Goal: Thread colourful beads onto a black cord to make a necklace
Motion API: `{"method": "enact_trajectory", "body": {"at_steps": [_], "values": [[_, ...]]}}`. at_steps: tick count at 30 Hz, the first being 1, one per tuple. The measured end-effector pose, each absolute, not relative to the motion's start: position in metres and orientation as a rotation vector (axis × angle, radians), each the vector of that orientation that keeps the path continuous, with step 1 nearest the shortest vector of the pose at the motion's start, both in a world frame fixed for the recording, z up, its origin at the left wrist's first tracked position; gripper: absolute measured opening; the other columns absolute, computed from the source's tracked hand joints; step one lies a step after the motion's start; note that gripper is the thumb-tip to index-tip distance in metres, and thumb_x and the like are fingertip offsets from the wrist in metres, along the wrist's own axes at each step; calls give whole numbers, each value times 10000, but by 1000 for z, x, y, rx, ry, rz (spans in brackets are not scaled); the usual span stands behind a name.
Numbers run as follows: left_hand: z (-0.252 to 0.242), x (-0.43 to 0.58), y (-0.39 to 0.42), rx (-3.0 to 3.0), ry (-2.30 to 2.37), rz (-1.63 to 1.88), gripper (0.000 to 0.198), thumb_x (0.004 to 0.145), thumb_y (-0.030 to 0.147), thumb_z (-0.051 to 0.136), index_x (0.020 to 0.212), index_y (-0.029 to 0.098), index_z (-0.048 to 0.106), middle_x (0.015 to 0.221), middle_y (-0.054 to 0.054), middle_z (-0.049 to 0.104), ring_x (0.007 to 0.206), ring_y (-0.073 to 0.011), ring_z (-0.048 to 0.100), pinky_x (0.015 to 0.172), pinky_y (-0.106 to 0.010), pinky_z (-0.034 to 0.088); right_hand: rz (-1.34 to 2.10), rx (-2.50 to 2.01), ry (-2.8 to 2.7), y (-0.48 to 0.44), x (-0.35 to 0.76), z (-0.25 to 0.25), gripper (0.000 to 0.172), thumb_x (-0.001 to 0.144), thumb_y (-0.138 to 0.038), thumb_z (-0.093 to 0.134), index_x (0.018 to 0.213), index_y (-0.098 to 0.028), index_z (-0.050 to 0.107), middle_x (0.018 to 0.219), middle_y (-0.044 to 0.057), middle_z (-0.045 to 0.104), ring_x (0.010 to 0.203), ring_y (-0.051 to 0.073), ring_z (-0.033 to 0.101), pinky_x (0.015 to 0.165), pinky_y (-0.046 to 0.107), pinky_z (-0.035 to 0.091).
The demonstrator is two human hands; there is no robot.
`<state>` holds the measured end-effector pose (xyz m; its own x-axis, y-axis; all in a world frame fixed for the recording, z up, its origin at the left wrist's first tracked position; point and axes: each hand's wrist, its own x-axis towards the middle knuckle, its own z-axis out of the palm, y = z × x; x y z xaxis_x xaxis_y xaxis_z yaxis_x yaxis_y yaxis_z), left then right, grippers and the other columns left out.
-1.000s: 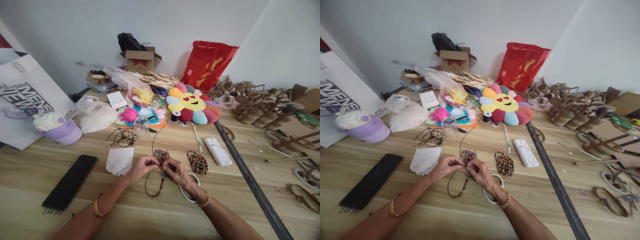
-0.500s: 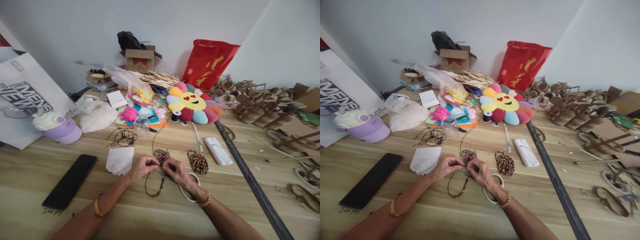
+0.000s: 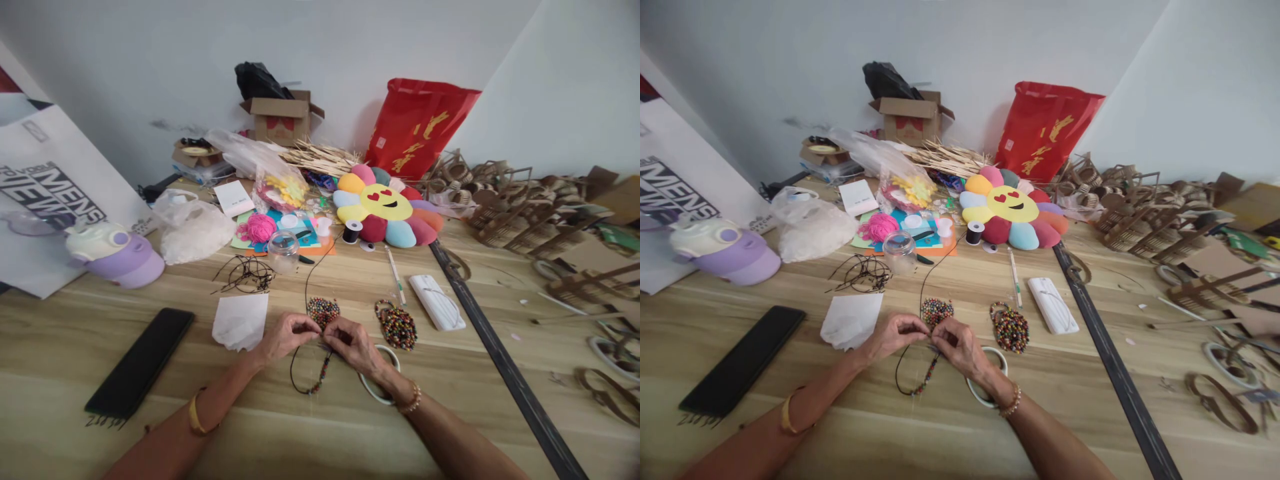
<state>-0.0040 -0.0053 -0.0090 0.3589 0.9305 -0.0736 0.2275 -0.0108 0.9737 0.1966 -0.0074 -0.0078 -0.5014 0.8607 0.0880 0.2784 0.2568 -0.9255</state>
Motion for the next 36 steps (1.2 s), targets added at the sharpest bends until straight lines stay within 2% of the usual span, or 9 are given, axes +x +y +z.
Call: {"method": "enact_trajectory", "body": {"at_steps": [5,13,17,28,32,36], "values": [[-4,-1,-7,1525,1066,799,140,708,254,684,767,136,733,766,-56,718,718,-164,631,672,-243,480,1323,-1040,-1852,-8,196,-10,230,827,-384,622,799,-157,601,672,-3,560,593,111,492,549,220,387],[-10,0,-7,1426,1071,826,141,662,248,727,689,113,694,636,-35,678,594,-133,586,566,-216,440,1293,-1005,-1863,-10,196,-2,241,809,-401,645,832,-169,587,659,-25,535,546,93,445,492,207,347],[-7,1,-6,1481,1085,837,152,697,266,701,681,115,697,662,-40,686,631,-142,586,597,-221,444,1251,-955,-1902,-10,197,-1,209,822,-360,638,902,-171,602,697,-14,537,553,90,440,492,203,337],[10,2,-9,1601,1093,837,179,758,289,632,707,125,684,706,-38,691,684,-156,592,668,-241,445,1161,-908,-1993,-11,196,5,108,823,-256,593,783,-158,571,664,-13,500,542,89,428,491,203,334],[12,1,-10,1586,1079,843,176,754,290,632,700,129,675,701,-36,685,689,-156,592,673,-240,445,1189,-875,-2012,-11,197,7,159,822,-314,611,784,-163,579,704,4,521,588,104,445,522,218,351],[10,1,-11,1577,1056,831,178,749,298,641,707,130,678,702,-33,683,689,-154,590,676,-241,441,1330,-930,-1914,-12,197,0,225,845,-377,597,816,-155,578,652,-12,520,529,88,401,485,209,323]]}}
